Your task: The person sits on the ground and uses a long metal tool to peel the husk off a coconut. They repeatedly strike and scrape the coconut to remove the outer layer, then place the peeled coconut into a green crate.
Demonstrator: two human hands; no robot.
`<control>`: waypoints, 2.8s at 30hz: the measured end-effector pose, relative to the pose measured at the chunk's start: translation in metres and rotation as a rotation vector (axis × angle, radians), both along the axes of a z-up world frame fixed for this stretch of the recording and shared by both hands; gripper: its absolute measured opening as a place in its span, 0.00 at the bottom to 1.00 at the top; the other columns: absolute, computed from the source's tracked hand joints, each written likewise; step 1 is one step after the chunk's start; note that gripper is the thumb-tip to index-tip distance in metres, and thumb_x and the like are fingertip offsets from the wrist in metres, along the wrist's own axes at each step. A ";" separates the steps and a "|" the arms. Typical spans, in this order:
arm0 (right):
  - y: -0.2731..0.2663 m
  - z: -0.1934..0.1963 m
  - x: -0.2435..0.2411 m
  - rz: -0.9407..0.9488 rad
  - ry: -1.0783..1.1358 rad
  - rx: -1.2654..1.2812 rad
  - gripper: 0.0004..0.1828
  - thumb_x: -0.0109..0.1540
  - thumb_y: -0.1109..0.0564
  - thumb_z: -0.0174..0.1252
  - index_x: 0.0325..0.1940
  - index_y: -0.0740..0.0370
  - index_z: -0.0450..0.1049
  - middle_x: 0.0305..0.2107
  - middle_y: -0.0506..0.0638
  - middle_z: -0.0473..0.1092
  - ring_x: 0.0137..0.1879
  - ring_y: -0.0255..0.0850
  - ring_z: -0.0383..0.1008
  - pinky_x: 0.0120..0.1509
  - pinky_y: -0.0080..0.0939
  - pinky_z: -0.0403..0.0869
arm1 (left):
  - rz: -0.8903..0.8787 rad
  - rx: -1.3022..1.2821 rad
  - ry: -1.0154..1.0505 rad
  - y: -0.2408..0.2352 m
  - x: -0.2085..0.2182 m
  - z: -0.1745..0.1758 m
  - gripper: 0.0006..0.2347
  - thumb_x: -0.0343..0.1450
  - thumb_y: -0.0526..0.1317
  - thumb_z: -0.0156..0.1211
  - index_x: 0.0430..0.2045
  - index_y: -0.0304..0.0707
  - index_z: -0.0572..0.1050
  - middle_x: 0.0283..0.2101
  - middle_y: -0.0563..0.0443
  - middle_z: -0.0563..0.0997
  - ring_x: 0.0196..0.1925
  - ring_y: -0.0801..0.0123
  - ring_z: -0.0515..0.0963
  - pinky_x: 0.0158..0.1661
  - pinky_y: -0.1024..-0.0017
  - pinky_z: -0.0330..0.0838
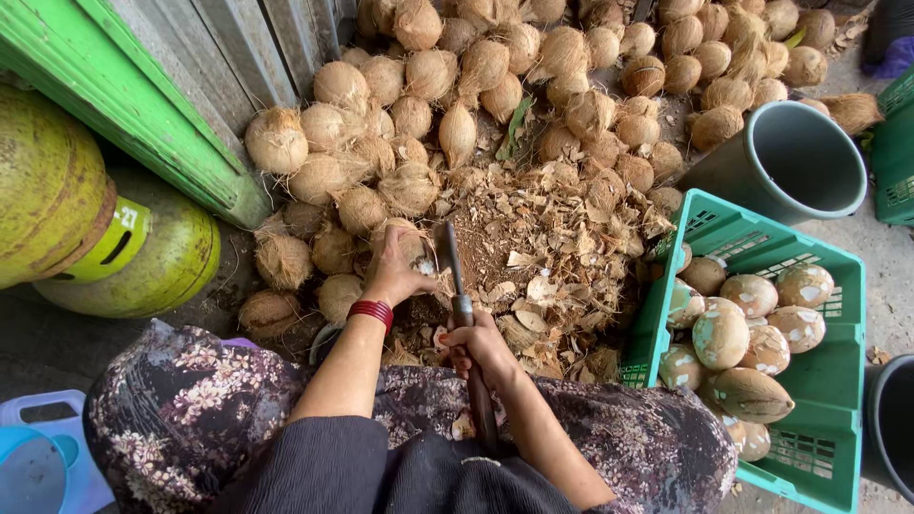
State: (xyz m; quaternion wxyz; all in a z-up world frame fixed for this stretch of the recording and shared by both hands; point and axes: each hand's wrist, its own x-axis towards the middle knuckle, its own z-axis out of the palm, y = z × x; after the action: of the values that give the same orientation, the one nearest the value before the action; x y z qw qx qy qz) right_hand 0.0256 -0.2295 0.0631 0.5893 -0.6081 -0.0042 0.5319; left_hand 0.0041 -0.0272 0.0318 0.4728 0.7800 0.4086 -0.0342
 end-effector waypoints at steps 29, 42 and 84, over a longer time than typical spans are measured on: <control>0.022 -0.093 -0.026 -0.141 -0.082 -0.126 0.10 0.51 0.74 0.56 0.29 0.67 0.64 0.14 0.54 0.66 0.13 0.41 0.63 0.14 0.39 0.63 | -0.001 -0.069 0.043 0.005 0.014 0.020 0.47 0.42 0.36 0.79 0.58 0.54 0.56 0.60 0.45 0.61 0.63 0.55 0.66 0.55 0.56 0.75; -0.016 -0.002 -0.012 0.039 -0.657 -0.095 0.08 0.60 0.63 0.57 0.31 0.59 0.64 0.19 0.49 0.66 0.21 0.36 0.63 0.24 0.36 0.66 | 0.017 -0.055 -0.057 -0.015 -0.010 0.005 0.47 0.47 0.39 0.79 0.63 0.54 0.57 0.62 0.41 0.66 0.59 0.50 0.73 0.53 0.51 0.76; 0.003 -0.039 0.002 0.114 -0.412 -0.288 0.13 0.54 0.69 0.56 0.39 0.57 0.66 0.19 0.46 0.65 0.22 0.36 0.65 0.24 0.37 0.68 | -0.017 0.129 -0.404 -0.004 -0.005 -0.004 0.46 0.40 0.37 0.85 0.54 0.51 0.61 0.59 0.46 0.65 0.65 0.54 0.66 0.66 0.52 0.60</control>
State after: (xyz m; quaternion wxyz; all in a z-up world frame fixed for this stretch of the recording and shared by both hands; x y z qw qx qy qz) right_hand 0.0278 -0.2267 0.0238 0.4524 -0.7801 -0.0823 0.4242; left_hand -0.0011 -0.0314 0.0274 0.4937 0.8033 0.3001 0.1450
